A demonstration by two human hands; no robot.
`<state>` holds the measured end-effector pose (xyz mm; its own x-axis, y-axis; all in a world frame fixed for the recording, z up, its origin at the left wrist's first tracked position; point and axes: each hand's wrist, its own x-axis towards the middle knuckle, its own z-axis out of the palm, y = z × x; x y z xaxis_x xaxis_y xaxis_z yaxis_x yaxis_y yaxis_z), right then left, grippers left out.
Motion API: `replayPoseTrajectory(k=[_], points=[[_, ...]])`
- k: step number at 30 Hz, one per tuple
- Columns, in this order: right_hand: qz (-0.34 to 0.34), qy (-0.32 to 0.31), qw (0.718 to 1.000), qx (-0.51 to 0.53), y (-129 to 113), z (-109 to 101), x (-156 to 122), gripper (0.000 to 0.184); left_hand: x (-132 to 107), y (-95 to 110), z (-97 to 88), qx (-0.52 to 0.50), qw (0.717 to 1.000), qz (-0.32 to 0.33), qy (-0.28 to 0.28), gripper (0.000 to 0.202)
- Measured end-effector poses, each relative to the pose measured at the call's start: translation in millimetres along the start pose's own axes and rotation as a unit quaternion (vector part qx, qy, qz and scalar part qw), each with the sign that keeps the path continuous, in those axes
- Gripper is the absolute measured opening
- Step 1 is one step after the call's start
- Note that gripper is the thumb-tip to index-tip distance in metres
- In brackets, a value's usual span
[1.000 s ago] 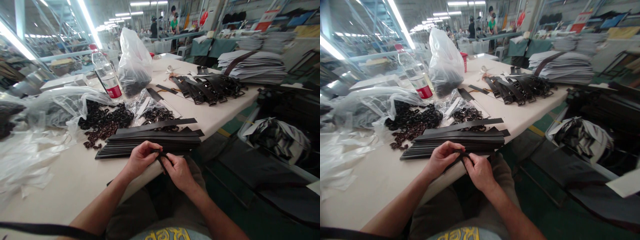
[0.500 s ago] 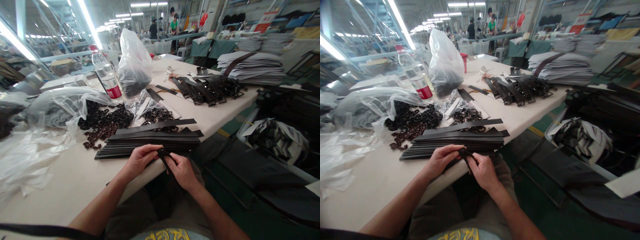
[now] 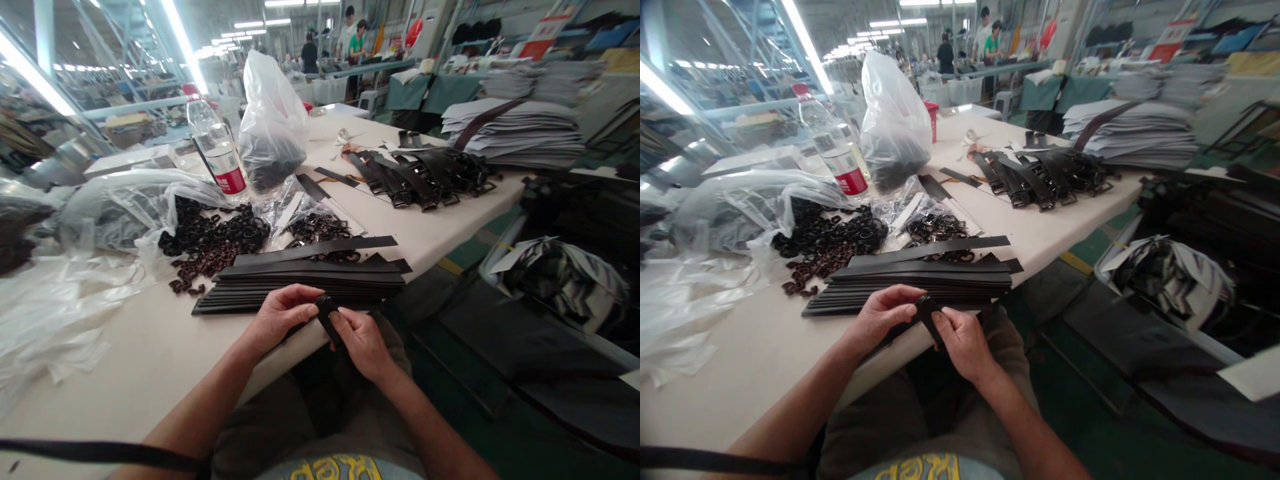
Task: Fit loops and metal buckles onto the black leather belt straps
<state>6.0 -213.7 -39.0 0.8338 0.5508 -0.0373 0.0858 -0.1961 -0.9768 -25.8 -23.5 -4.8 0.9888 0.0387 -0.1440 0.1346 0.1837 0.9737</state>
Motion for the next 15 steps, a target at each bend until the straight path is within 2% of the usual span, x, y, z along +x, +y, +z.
replayPoseTrajectory(k=[9,15], points=[[0.018,-0.004,0.999,0.037,10.7,2.6,-1.8,0.055,0.8,0.2,0.7,0.052,0.999,-0.001,0.003,0.032],[0.058,-0.028,0.993,0.096,19.3,2.5,0.1,0.058,-0.3,-6.4,3.1,0.141,0.990,0.015,0.003,0.035]])
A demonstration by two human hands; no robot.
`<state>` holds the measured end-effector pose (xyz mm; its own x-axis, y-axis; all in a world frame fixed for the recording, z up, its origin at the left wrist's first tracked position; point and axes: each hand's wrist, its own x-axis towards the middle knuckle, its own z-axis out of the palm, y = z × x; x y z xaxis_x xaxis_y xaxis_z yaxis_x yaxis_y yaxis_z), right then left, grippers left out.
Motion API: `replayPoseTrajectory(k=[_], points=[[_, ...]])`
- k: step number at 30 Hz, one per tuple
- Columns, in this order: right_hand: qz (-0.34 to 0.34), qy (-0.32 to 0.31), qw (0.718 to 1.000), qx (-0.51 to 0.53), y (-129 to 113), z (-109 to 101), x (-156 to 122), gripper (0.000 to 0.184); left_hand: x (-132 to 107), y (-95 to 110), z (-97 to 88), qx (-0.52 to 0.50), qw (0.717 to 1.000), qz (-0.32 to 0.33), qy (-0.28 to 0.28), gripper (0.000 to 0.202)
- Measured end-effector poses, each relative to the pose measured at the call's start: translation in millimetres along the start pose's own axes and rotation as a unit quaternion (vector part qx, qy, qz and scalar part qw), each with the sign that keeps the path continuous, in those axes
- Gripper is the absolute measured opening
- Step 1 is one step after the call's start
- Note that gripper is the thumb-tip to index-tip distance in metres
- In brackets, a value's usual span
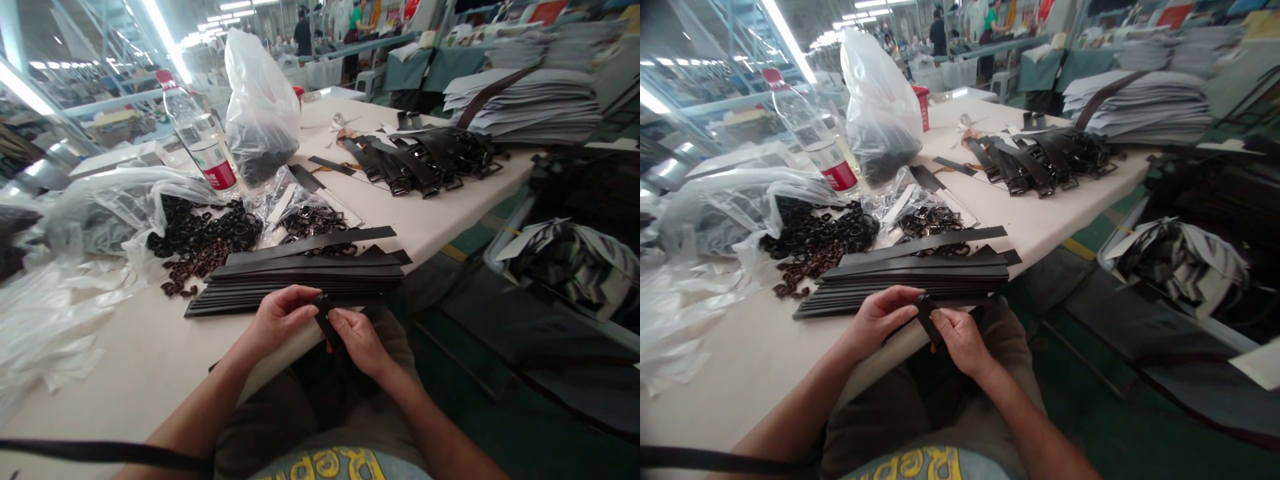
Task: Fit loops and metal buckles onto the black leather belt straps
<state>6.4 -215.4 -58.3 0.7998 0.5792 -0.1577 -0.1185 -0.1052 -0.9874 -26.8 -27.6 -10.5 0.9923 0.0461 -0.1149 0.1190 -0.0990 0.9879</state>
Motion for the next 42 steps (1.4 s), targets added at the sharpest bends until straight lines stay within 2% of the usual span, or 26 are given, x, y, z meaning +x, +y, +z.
replayPoseTrajectory(k=[5,10,13,15,18,22,27,29,34,38,40,42], points=[[0.022,-0.007,0.999,0.040,5.9,0.9,2.9,0.056,2.7,-4.5,3.5,0.040,0.999,0.015,-0.018,0.034],[0.033,0.021,0.999,0.011,-2.0,4.7,2.3,0.057,6.4,-7.3,1.4,0.155,0.981,0.113,0.022,0.028],[0.028,0.025,0.999,-0.015,-8.2,6.0,0.5,0.054,5.7,-8.0,0.6,0.172,0.975,0.137,0.028,0.028],[0.017,0.029,0.998,-0.047,-12.1,6.2,-0.2,0.051,4.9,-8.7,0.6,0.155,0.980,0.124,0.035,0.028],[-0.032,0.047,0.990,-0.131,-16.7,5.3,0.4,0.045,4.8,-10.3,0.6,0.085,0.993,0.069,0.045,0.029],[-0.081,0.050,0.967,-0.235,-22.1,-0.4,2.1,0.044,5.0,-8.1,-0.3,-0.012,1.000,-0.005,0.017,0.034],[-0.080,0.009,0.971,-0.224,-33.0,-10.5,0.5,0.045,4.0,0.9,-1.8,-0.015,0.999,-0.005,-0.043,0.043],[-0.074,0.010,0.973,-0.219,-36.1,-11.7,-0.1,0.045,4.4,2.8,-2.1,-0.028,0.998,-0.010,-0.048,0.047],[-0.077,0.033,0.963,-0.255,-37.5,-8.7,1.6,0.047,7.1,-0.4,-3.8,-0.056,0.998,-0.015,-0.008,0.041],[-0.107,0.049,0.932,-0.343,-41.8,-5.9,1.9,0.045,8.0,-7.3,-5.0,-0.086,0.996,-0.011,0.010,0.035],[-0.114,0.052,0.922,-0.366,-45.5,-4.6,1.2,0.044,8.1,-8.3,-3.4,-0.093,0.995,-0.005,0.038,0.032],[-0.112,0.043,0.924,-0.364,-48.7,-3.7,0.9,0.043,8.1,-7.2,-0.9,-0.080,0.994,0.021,0.070,0.028]])
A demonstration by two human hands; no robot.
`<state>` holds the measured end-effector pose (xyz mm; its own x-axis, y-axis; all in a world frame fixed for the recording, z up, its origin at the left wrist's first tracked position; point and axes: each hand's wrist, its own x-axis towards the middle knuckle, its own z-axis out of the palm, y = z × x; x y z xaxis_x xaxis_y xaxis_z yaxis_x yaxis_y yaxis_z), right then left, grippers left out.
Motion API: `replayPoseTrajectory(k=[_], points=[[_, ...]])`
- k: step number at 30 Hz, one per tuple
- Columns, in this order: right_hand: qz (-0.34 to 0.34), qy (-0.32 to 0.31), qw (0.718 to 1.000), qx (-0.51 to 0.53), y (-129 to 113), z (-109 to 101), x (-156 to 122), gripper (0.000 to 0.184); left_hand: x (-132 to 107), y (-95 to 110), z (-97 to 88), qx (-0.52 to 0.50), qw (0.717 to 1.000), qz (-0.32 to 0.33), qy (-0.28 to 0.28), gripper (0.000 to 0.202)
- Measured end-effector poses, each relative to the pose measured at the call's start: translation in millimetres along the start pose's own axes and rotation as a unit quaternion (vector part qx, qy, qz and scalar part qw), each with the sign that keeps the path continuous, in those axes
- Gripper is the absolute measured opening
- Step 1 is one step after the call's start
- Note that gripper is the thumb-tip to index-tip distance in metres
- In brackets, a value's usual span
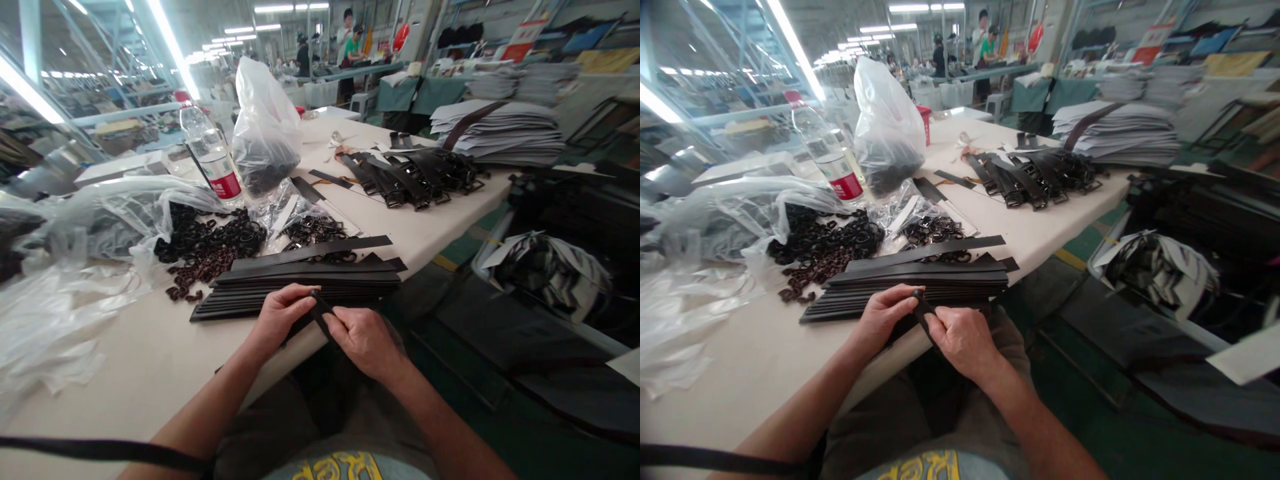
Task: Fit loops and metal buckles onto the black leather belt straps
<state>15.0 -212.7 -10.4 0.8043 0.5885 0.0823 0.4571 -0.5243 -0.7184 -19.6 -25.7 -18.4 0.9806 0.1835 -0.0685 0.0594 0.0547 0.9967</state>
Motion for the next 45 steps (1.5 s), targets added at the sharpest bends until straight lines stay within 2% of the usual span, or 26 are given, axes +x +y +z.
replayPoseTrajectory(k=[4,6,9,13,15,18,21,24,26,30,38,42,45], points=[[0.009,-0.016,1.000,0.024,-2.9,-0.9,1.5,0.042,-0.8,3.6,4.1,0.066,0.993,0.095,0.012,0.020],[0.007,-0.014,1.000,0.025,-3.9,-0.6,2.0,0.041,-1.6,4.8,4.7,0.097,0.988,0.120,0.010,0.019],[-0.005,-0.014,1.000,0.026,-5.4,-0.6,2.4,0.042,-3.6,6.3,5.0,0.077,0.992,0.099,0.005,0.019],[-0.006,-0.014,1.000,0.016,-4.6,-1.2,3.7,0.042,-5.2,8.8,5.9,0.031,0.999,0.018,-0.002,0.025],[0.009,0.013,1.000,0.010,-3.8,0.5,4.8,0.038,-4.3,9.3,6.4,0.019,1.000,-0.006,0.018,0.027],[0.010,0.093,0.996,-0.012,-5.2,8.4,6.4,0.021,-1.6,7.9,6.2,-0.028,0.998,-0.018,0.056,0.027],[-0.051,0.158,0.983,-0.077,-9.2,20.8,8.7,0.040,0.9,4.9,5.1,-0.088,0.992,-0.023,0.086,0.028],[-0.121,0.209,0.959,-0.150,-11.9,31.4,13.1,0.035,2.2,2.4,3.8,-0.138,0.984,-0.031,0.107,0.029],[-0.142,0.229,0.945,-0.184,-11.7,35.8,16.8,0.033,2.5,1.3,3.2,-0.164,0.979,-0.034,0.115,0.029],[-0.155,0.230,0.936,-0.218,-8.9,42.5,22.4,0.037,2.2,-0.7,2.9,-0.186,0.974,-0.038,0.126,0.027],[-0.137,0.199,0.943,-0.231,-6.0,53.4,28.0,0.046,1.6,-1.2,5.2,-0.184,0.974,-0.040,0.127,0.025],[-0.122,0.186,0.943,-0.248,-4.8,54.3,30.6,0.041,0.8,1.0,7.2,-0.153,0.979,-0.029,0.128,0.027],[-0.103,0.153,0.946,-0.268,-5.9,49.3,30.2,0.030,1.0,2.1,8.9,-0.104,0.985,0.006,0.135,0.029]])
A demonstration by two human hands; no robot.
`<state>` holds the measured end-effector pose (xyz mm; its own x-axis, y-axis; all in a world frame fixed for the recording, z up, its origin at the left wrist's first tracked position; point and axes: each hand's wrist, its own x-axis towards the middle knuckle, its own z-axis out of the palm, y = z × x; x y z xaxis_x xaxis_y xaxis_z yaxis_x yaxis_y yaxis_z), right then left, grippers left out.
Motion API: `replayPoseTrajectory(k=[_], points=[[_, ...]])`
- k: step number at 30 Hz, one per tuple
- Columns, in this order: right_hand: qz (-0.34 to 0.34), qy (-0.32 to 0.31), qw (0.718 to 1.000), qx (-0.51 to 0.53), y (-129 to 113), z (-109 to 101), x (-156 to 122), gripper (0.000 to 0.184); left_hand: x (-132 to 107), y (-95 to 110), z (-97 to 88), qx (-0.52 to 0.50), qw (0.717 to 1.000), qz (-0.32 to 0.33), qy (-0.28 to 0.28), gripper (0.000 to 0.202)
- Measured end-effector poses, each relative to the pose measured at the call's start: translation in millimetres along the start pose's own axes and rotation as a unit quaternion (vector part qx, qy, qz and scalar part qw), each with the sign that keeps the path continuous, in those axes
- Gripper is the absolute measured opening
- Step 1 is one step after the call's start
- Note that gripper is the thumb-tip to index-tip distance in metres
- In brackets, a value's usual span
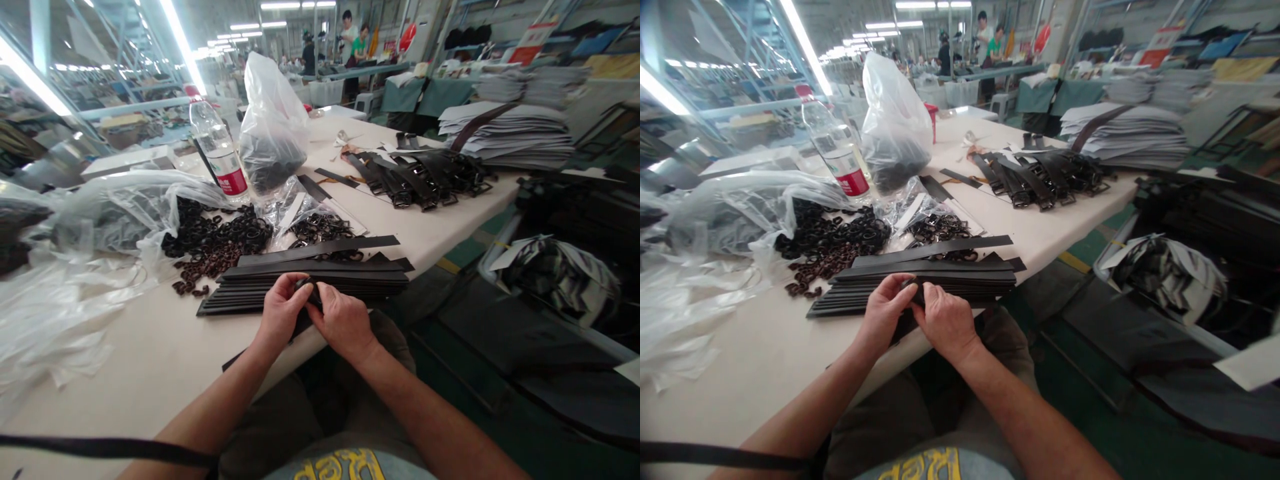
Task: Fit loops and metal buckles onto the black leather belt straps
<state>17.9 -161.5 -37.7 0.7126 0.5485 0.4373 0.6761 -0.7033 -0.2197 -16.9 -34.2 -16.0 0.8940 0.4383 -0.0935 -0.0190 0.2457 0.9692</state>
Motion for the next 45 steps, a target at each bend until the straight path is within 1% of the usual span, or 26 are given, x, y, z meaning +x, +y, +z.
replayPoseTrajectory(k=[2,4,8,11,14,19,21,25,28,31,35,39,42,44,45], points=[[-0.002,-0.023,1.000,-0.007,2.0,-5.2,0.3,0.024,0.2,-0.4,1.1,0.022,1.000,0.020,-0.005,0.029],[-0.006,-0.033,0.999,-0.010,4.6,-9.6,0.4,0.021,0.6,-1.3,1.9,0.026,0.999,0.020,-0.017,0.029],[-0.007,-0.021,1.000,-0.015,9.3,-11.2,0.3,0.018,1.2,-2.6,1.6,0.030,0.999,0.004,-0.025,0.033],[-0.001,0.002,1.000,-0.030,10.0,-9.3,0.8,0.019,1.8,-2.8,-0.1,0.041,0.999,0.008,-0.017,0.036],[-0.009,0.005,0.999,-0.032,9.2,-9.2,1.2,0.020,3.0,-3.6,-2.3,0.047,0.999,0.009,-0.009,0.036],[-0.024,0.016,0.999,-0.028,9.8,-10.2,0.9,0.024,4.3,-4.2,-3.2,0.054,0.998,0.006,-0.017,0.037],[-0.025,0.020,0.999,-0.022,10.0,-9.9,0.4,0.024,3.8,-2.9,-3.1,0.044,0.999,-0.004,-0.019,0.037],[-0.028,0.012,1.000,-0.003,8.9,-10.1,-0.6,0.025,2.9,1.6,-3.4,0.013,0.999,-0.040,-0.019,0.040],[-0.023,-0.001,1.000,0.001,8.4,-11.4,-0.6,0.026,2.5,3.8,-3.1,0.015,0.999,-0.042,-0.024,0.040],[-0.019,-0.026,0.999,0.002,9.9,-12.3,-0.2,0.023,1.8,2.6,-3.0,0.046,0.998,-0.013,-0.030,0.036],[0.012,-0.056,0.998,0.024,13.8,-13.1,-0.2,0.021,0.0,-3.9,-4.7,0.139,0.988,0.060,-0.044,0.028],[0.053,-0.086,0.994,0.034,16.1,-13.9,-1.7,0.021,-2.6,-5.6,-5.7,0.241,0.958,0.127,-0.088,0.033],[0.056,-0.092,0.994,0.022,16.0,-13.7,-3.9,0.018,-4.3,-0.7,-4.4,0.300,0.932,0.172,-0.106,0.036],[0.050,-0.086,0.995,0.006,15.3,-13.7,-5.6,0.018,-5.1,2.7,-3.7,0.307,0.928,0.179,-0.107,0.036],[0.048,-0.082,0.996,-0.001,14.9,-13.8,-6.4,0.019,-5.4,3.7,-3.6,0.298,0.933,0.170,-0.109,0.035]])
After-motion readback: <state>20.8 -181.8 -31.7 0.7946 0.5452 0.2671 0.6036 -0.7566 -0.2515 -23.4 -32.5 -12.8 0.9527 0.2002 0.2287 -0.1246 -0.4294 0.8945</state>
